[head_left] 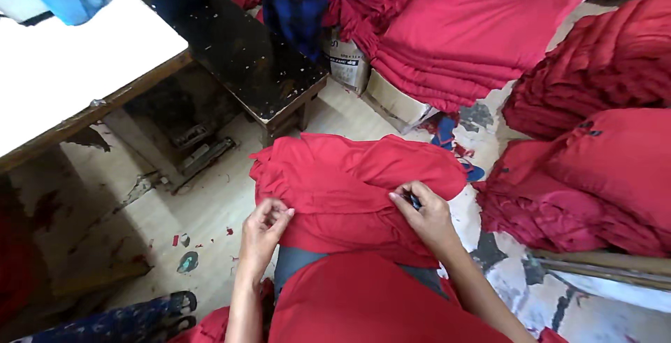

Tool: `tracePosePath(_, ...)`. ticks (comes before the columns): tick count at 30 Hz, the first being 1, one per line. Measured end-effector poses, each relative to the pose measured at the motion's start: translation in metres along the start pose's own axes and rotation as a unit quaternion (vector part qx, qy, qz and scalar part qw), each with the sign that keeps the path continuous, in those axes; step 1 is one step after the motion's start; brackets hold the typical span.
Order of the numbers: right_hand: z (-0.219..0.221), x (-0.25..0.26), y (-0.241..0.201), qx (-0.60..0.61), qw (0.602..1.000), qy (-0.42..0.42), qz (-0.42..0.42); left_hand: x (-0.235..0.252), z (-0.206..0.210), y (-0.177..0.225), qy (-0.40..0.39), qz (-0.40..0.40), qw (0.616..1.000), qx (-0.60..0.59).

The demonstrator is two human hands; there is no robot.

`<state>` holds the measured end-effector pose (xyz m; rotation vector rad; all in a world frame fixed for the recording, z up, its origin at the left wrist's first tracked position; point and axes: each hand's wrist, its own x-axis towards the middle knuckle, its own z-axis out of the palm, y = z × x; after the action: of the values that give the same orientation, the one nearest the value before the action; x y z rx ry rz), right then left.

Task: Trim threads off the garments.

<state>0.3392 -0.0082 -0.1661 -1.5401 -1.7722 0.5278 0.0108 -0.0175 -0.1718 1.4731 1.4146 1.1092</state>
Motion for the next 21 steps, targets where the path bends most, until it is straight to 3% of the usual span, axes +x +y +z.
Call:
tracePosePath(2,0.008,0.009,-0.011,0.108,0.994,-0.032,0.003,0.004,0.015,0.003,-0.033,0.056,0.998,-0.01)
tracePosePath(4,0.023,0.017,-0.021,0.205,0.974,-0.098,0.002,0.01,0.032,0.006,-0.069,0.1,0.99,0.072)
tracePosePath(7,0.049,0.025,-0.024,0.255,0.945,-0.204,0.016,0.019,0.051,-0.006,-0.08,0.098,0.979,0.157)
tracePosePath(10,0.065,0.03,-0.017,0.247,0.937,-0.244,0.029,0.027,0.048,-0.014,-0.032,0.003,0.999,0.004)
tracePosePath(14,0.064,0.03,-0.019,0.219,0.94,-0.259,0.026,0.033,0.038,-0.016,0.011,-0.13,0.954,-0.27)
tracePosePath(16,0.062,0.03,-0.026,0.173,0.947,-0.269,0.02,0.033,0.038,-0.016,0.023,-0.147,0.941,-0.305)
tracePosePath(21,0.068,0.032,-0.044,0.049,0.964,-0.258,-0.044,0.03,0.043,-0.013,0.046,-0.116,0.949,-0.29)
